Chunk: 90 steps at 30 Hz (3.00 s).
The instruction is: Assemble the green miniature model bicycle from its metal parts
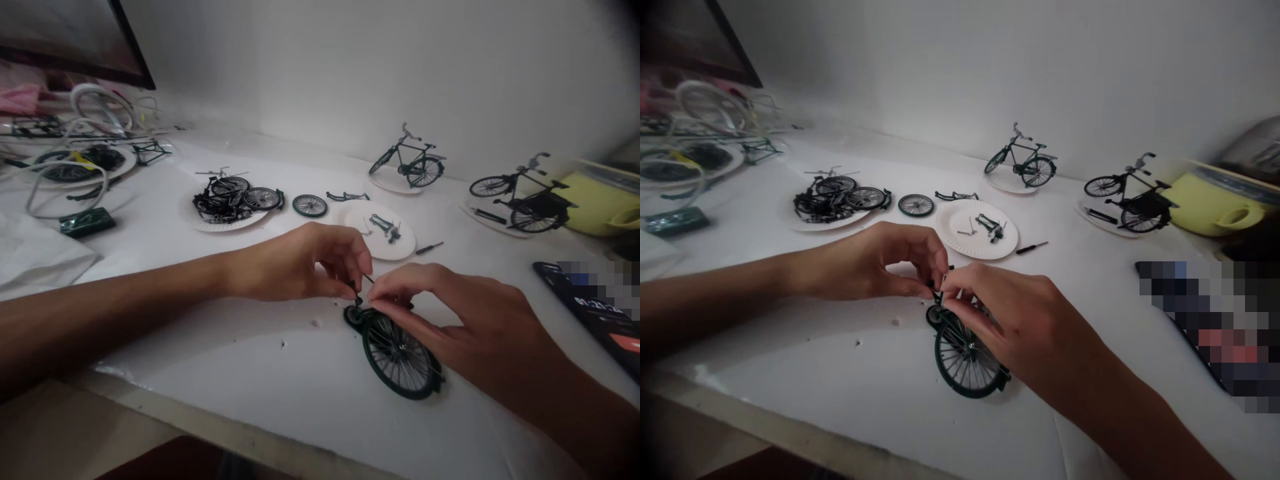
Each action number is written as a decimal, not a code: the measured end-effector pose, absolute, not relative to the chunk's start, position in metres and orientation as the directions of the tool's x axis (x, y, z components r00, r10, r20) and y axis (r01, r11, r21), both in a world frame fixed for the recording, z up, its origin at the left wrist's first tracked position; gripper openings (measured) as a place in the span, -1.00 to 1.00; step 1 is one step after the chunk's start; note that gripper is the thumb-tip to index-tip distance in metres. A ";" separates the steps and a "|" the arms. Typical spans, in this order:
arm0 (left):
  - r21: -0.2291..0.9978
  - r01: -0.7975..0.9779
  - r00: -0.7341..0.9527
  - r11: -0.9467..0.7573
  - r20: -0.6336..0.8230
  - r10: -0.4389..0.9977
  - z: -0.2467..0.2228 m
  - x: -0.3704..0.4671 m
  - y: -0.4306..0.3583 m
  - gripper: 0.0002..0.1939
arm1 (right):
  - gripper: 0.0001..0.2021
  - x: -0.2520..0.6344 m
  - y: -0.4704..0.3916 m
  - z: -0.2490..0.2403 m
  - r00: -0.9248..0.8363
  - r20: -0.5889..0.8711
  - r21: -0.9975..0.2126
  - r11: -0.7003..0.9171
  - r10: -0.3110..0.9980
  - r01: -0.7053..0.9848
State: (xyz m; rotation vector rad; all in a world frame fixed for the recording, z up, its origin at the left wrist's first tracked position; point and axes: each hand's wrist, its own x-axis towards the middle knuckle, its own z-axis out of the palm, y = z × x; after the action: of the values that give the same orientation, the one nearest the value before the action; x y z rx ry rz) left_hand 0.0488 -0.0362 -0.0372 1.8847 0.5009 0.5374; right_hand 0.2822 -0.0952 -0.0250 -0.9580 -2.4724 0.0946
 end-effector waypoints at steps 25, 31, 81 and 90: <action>0.916 0.112 0.830 -0.386 0.128 0.544 -0.037 0.050 -0.042 -0.77 | -0.87 0.281 -0.104 -0.023 -0.707 0.321 -0.177 0.774 0.630 0.608; 0.882 0.131 0.827 -0.452 0.154 0.541 -0.036 0.050 -0.042 -0.83 | -0.84 0.283 -0.105 -0.028 -0.716 0.341 -0.196 0.791 0.609 0.580; 0.894 0.160 0.830 -0.419 0.108 0.547 -0.042 0.049 -0.040 -0.87 | -0.72 0.353 -0.041 -0.030 -0.264 0.261 -0.033 0.282 0.928 0.959; 0.938 0.135 0.844 -0.318 0.059 0.533 -0.036 0.052 -0.041 -0.86 | -0.59 0.284 -0.099 -0.002 -0.162 0.503 -0.642 0.492 0.849 0.588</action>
State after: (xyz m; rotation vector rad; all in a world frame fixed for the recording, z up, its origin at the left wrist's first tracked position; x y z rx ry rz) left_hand 0.0516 -0.0409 -0.0362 1.8767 0.5011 0.4340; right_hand 0.2842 -0.0988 -0.0025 -1.1974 -1.8610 0.3753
